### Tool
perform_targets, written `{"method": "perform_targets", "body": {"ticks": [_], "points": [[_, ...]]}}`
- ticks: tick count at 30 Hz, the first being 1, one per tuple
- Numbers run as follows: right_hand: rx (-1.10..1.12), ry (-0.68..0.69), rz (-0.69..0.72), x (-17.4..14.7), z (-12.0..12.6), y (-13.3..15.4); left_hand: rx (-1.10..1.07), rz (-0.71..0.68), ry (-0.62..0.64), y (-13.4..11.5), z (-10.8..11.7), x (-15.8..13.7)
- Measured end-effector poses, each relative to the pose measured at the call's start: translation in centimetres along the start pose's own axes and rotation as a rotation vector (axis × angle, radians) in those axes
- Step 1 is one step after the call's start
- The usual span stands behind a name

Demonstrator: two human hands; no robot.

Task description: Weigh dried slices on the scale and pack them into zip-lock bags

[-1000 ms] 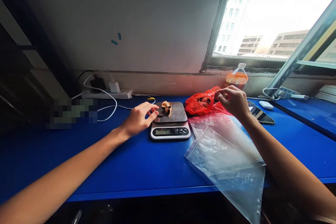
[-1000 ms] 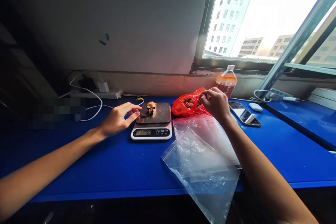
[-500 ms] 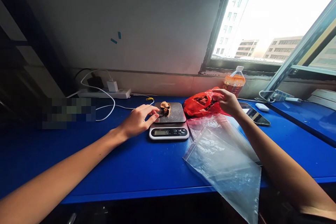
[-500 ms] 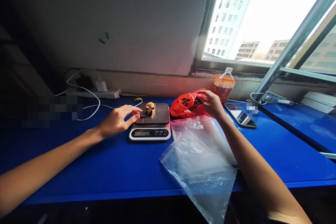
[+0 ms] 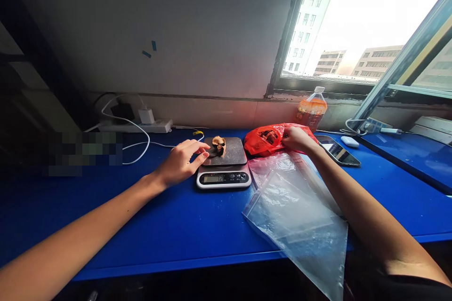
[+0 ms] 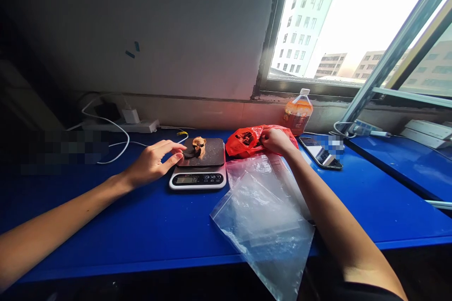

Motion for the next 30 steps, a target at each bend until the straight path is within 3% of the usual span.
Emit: {"method": "perform_targets", "body": {"ticks": [9, 16, 22, 30], "points": [[0.132, -0.075, -0.003, 0.3, -0.2, -0.7, 0.015, -0.006, -0.022, 0.1, 0.3, -0.1], [0.478, -0.196, -0.009, -0.6, 0.4, -2.7, 0.022, -0.015, -0.046, 0.3, 0.8, -0.2], [0.780, -0.219, 0.002, -1.1, 0.1, -3.7, 0.050, -0.038, -0.030, 0.0, 0.8, -0.3], [0.959, -0.245, 0.028, -1.7, 0.7, -3.6, 0.062, -0.062, -0.012, -0.1, 0.8, -0.2]]}}
Point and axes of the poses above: each hand's wrist, its own x-axis towards the middle knuckle, its own z-axis out of the back of the hand, y = z × x, the point moved 8 cm from there along x, towards the middle knuckle, and after that the axes turned 13 degrees about y, right-handed, at the moved point
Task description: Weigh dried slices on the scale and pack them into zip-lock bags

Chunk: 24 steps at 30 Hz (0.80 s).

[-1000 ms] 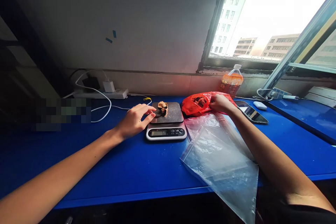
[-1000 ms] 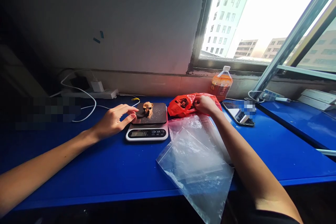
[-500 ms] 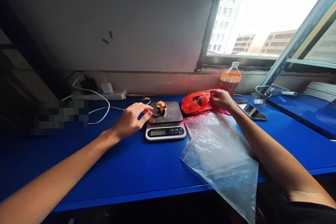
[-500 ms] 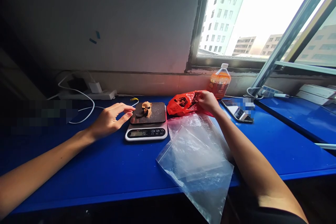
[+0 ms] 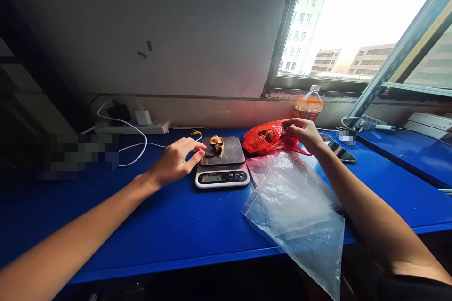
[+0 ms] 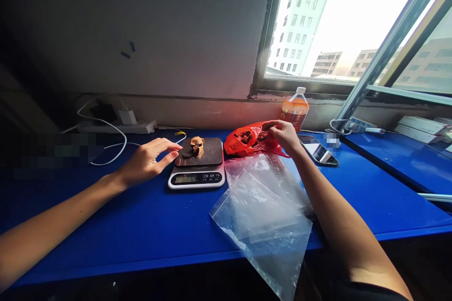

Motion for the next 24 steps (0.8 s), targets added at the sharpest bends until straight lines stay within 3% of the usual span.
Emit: {"method": "perform_targets", "body": {"ticks": [9, 17, 24], "points": [[-0.253, -0.001, -0.020, 0.0, -0.2, 0.5, 0.008, 0.010, 0.021, -0.1, -0.1, 0.2], [-0.571, 0.234, 0.014, -1.0, -3.9, 2.1, 0.015, 0.078, -0.043, 0.5, 0.8, 0.0], [-0.686, 0.228, 0.039, -1.2, -4.2, 2.5, 0.020, 0.067, -0.018, 0.0, 0.7, -0.1]]}}
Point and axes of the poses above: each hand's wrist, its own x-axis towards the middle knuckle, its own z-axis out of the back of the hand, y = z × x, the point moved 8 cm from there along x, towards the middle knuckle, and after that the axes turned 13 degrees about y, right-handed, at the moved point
